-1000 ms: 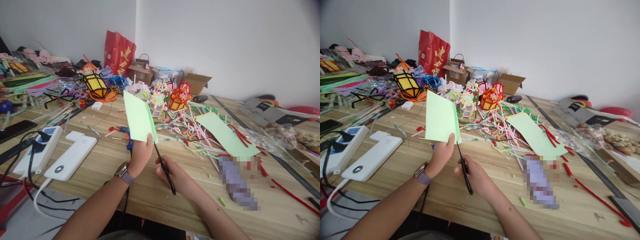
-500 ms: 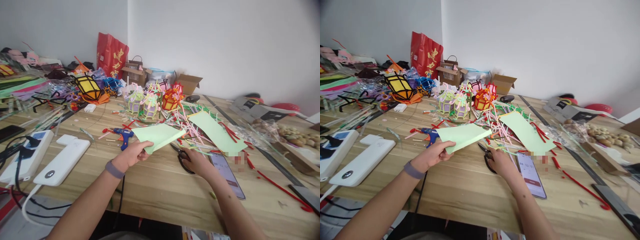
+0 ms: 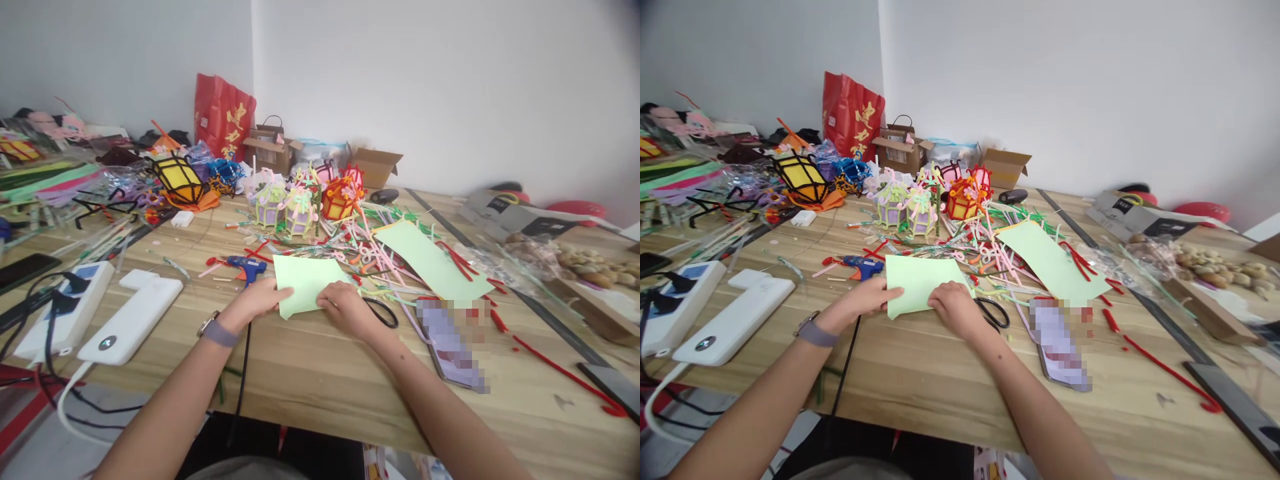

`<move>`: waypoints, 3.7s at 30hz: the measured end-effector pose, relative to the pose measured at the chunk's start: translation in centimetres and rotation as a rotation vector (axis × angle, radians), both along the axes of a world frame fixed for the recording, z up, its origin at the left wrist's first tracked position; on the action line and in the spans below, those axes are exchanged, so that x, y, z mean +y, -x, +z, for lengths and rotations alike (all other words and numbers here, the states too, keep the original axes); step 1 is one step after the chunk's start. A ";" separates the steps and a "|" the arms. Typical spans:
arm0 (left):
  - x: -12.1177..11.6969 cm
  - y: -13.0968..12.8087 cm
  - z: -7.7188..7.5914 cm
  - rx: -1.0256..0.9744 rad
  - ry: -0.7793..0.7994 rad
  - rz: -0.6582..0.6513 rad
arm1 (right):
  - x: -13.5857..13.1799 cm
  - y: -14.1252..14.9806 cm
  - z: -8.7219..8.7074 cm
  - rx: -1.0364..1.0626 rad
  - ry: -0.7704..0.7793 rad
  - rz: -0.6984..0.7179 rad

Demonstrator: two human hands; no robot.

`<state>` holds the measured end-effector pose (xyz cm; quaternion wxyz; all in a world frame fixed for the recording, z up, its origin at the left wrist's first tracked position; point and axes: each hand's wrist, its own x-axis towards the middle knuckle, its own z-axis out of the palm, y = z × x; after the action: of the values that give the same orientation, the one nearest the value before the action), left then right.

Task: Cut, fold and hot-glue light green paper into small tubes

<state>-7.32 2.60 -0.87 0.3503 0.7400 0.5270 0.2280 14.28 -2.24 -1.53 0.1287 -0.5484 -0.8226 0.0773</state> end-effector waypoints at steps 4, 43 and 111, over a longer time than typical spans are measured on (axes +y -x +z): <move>-0.6 0.3 1.2 0.204 -0.292 0.038 | -0.1 0.6 -1.1 -0.121 0.001 -0.056; 0.5 0.3 -1.0 0.462 -0.153 -0.271 | 2.7 3.7 -1.6 0.091 0.097 0.023; 0.2 -0.7 0.8 0.675 -0.315 -0.362 | 1.6 3.6 -3.9 0.320 -0.056 0.416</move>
<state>-6.63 2.84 -0.06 0.0747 0.8985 0.4323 -0.0150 10.71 -0.64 -5.41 0.2536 -0.3446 -0.8887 0.1648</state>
